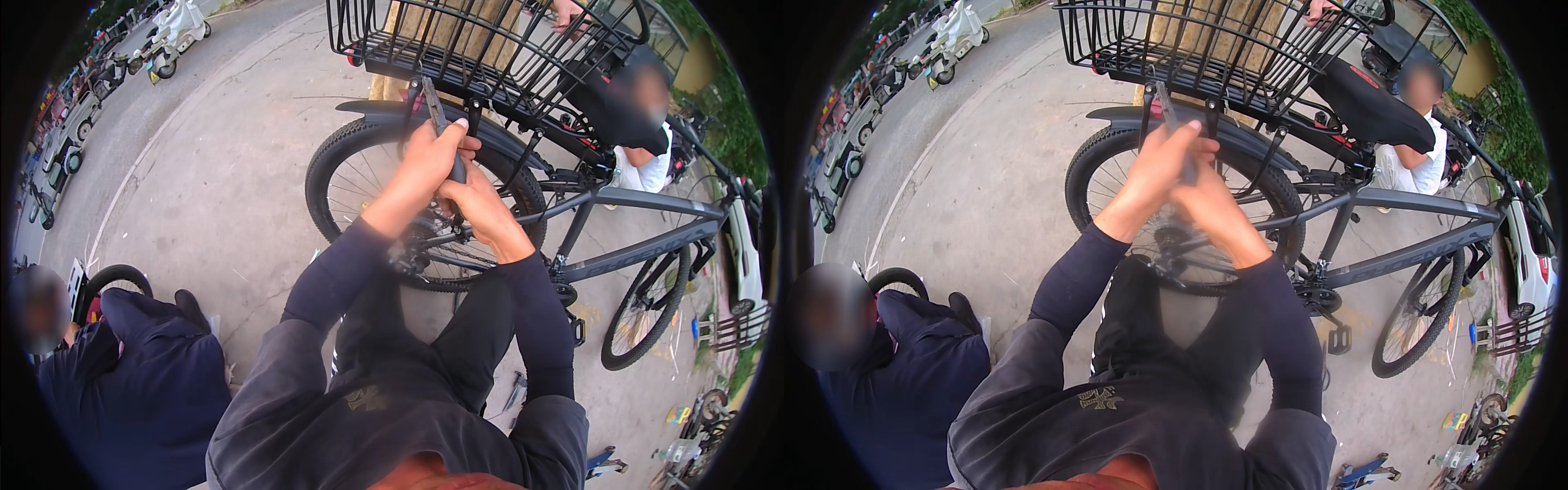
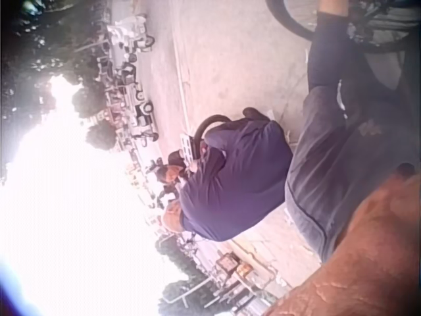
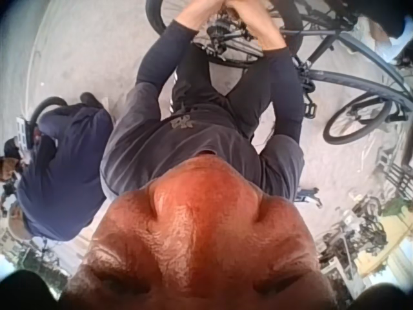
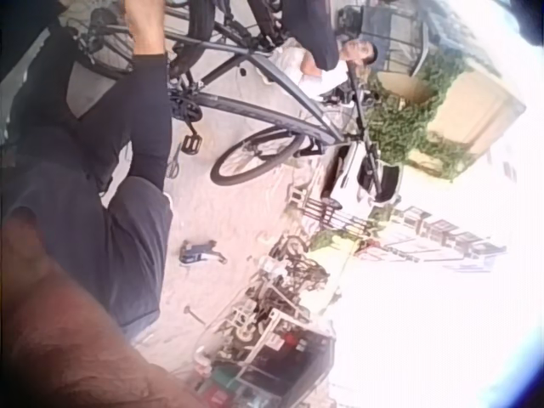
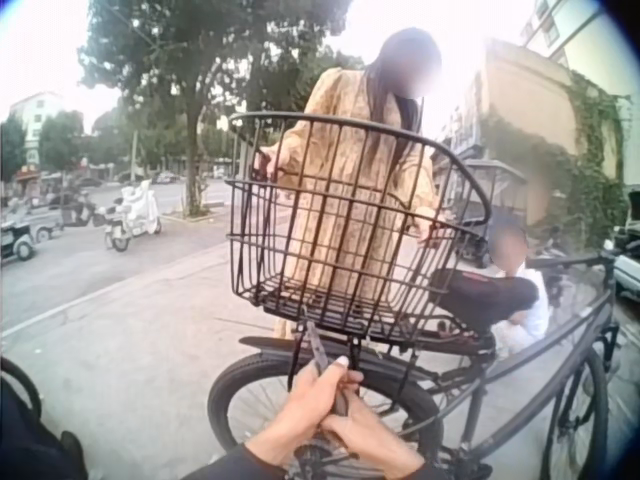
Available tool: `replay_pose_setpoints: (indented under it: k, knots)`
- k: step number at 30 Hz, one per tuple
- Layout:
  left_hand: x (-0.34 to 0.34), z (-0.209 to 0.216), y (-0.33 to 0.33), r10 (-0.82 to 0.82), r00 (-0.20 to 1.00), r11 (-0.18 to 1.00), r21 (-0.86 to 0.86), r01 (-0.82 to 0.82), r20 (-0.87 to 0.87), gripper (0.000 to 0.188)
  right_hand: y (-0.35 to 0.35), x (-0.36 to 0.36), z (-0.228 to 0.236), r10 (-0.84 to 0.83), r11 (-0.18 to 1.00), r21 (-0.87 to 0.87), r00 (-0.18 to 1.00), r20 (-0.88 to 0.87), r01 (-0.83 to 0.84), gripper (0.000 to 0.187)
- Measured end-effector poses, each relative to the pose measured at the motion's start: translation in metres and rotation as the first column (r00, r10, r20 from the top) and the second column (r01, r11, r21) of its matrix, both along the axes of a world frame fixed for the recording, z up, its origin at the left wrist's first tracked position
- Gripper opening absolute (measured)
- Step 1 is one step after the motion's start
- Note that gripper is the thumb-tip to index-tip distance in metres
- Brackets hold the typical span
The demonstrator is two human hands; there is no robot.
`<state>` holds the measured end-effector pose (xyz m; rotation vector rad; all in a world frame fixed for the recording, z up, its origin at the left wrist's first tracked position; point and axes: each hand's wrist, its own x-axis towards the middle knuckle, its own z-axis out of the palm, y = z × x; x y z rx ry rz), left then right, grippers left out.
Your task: The person assembles a bicycle by attaching a rear cargo rack and securing it with zip ties. They use pliers to cut and tighten the ties, then use a screwdriver to fasten bolts. The work is performed outdoors on a paved area with other bicycles and tools nearby.
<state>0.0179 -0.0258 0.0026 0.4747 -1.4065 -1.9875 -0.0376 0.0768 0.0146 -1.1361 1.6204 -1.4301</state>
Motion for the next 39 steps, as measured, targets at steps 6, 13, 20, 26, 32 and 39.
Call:
replay_pose_setpoints:
  k: [6,13,20,26,32,39]
  knots:
    - [0.001,0.005,0.013,0.063,0.998,0.996,0.063,-0.062,-0.027,0.024,0.005,0.001,0.003,0.000,1.000,0.000,0.997,0.074,0.000,0.037]
    - [-0.006,-0.004,0.007,0.093,0.993,0.995,0.039,-0.090,-0.080,0.021,-0.004,-0.008,-0.015,-0.024,1.000,-0.010,0.999,0.022,0.025,0.037]
    - [-0.009,-0.002,0.012,0.058,0.990,0.994,0.097,-0.046,-0.128,0.023,0.000,-0.014,-0.004,-0.102,0.979,0.132,0.938,-0.332,0.153,0.045]
    - [-0.018,-0.019,0.003,-0.030,0.940,0.986,0.146,0.084,-0.340,0.018,-0.003,-0.007,0.002,-0.177,0.944,0.171,0.871,-0.459,0.283,0.044]
    - [-0.016,-0.024,-0.004,-0.164,0.911,0.962,0.142,0.232,-0.378,0.017,-0.004,-0.004,-0.004,-0.217,0.919,0.141,0.771,-0.598,0.369,0.046]
    - [-0.015,-0.018,0.004,-0.069,0.924,0.977,0.163,0.139,-0.375,0.024,-0.003,-0.003,0.006,-0.223,0.901,0.138,0.713,-0.665,0.411,0.051]
